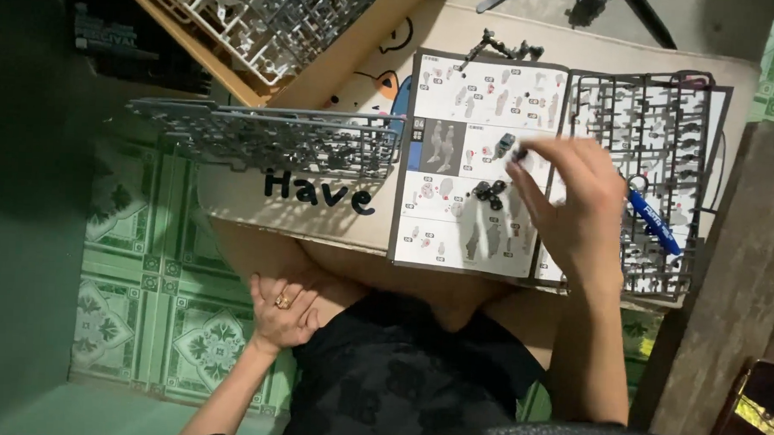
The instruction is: The person assembles a plastic model kit by first scrubbing a toy part with a brush, then cutting a toy part from a sprue with pliers, and finally aligning and attaching multiple toy parts together by hand.
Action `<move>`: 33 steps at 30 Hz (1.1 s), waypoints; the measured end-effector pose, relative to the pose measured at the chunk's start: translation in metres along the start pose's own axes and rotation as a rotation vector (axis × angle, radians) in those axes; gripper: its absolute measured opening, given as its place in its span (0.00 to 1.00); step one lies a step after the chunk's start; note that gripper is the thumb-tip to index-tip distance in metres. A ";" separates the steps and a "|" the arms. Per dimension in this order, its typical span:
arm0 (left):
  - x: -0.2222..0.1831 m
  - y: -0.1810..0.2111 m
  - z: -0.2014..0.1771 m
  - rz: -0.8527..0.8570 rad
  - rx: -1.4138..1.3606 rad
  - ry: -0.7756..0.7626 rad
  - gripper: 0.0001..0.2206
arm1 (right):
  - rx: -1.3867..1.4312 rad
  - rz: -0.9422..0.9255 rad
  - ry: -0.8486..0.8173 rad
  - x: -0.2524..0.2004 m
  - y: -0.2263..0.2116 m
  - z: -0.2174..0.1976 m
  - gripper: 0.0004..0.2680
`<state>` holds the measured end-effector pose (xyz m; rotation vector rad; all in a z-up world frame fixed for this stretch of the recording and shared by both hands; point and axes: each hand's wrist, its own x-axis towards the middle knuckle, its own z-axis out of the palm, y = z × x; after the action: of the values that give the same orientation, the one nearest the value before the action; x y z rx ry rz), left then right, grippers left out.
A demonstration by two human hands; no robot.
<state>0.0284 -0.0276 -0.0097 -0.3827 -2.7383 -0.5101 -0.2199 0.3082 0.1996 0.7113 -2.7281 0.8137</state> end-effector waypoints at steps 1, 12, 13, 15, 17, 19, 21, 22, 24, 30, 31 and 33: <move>0.000 0.001 0.000 -0.004 -0.001 0.001 0.12 | 0.063 0.043 0.006 -0.009 0.002 -0.005 0.08; 0.101 0.077 -0.051 0.164 -0.323 0.092 0.10 | 0.601 0.412 0.057 -0.095 -0.001 0.006 0.08; 0.118 0.095 -0.056 0.216 -0.386 0.143 0.09 | 0.572 0.455 0.042 -0.097 -0.004 0.008 0.08; 0.153 0.122 -0.067 0.171 -0.400 0.161 0.10 | 0.548 0.463 0.039 -0.096 -0.010 0.012 0.09; 0.191 0.139 -0.067 0.040 -0.436 0.126 0.09 | 0.558 0.396 0.062 -0.095 -0.014 0.013 0.09; 0.224 0.147 -0.060 -0.053 -0.429 0.083 0.12 | 0.533 0.400 0.065 -0.095 -0.015 0.013 0.09; 0.248 0.156 -0.049 -0.115 -0.375 0.151 0.12 | 0.539 0.431 0.066 -0.096 -0.016 0.013 0.09; 0.256 0.161 -0.043 -0.147 -0.330 0.145 0.12 | 0.557 0.460 0.065 -0.096 -0.015 0.014 0.09; 0.266 0.170 -0.033 -0.211 -0.240 0.127 0.13 | 0.583 0.499 0.073 -0.099 -0.017 0.016 0.09; 0.259 0.177 -0.019 -0.218 -0.235 0.098 0.12 | 0.621 0.511 0.095 -0.101 -0.013 0.020 0.09; 0.255 0.176 -0.019 -0.208 -0.242 0.110 0.12 | 0.614 0.520 0.095 -0.102 -0.013 0.022 0.09; 0.252 0.173 -0.019 -0.187 -0.259 0.136 0.10 | 0.613 0.529 0.095 -0.103 -0.010 0.023 0.09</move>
<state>-0.1409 0.1706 0.1505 -0.1460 -2.5941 -0.9104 -0.1268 0.3281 0.1521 0.0048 -2.5971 1.7864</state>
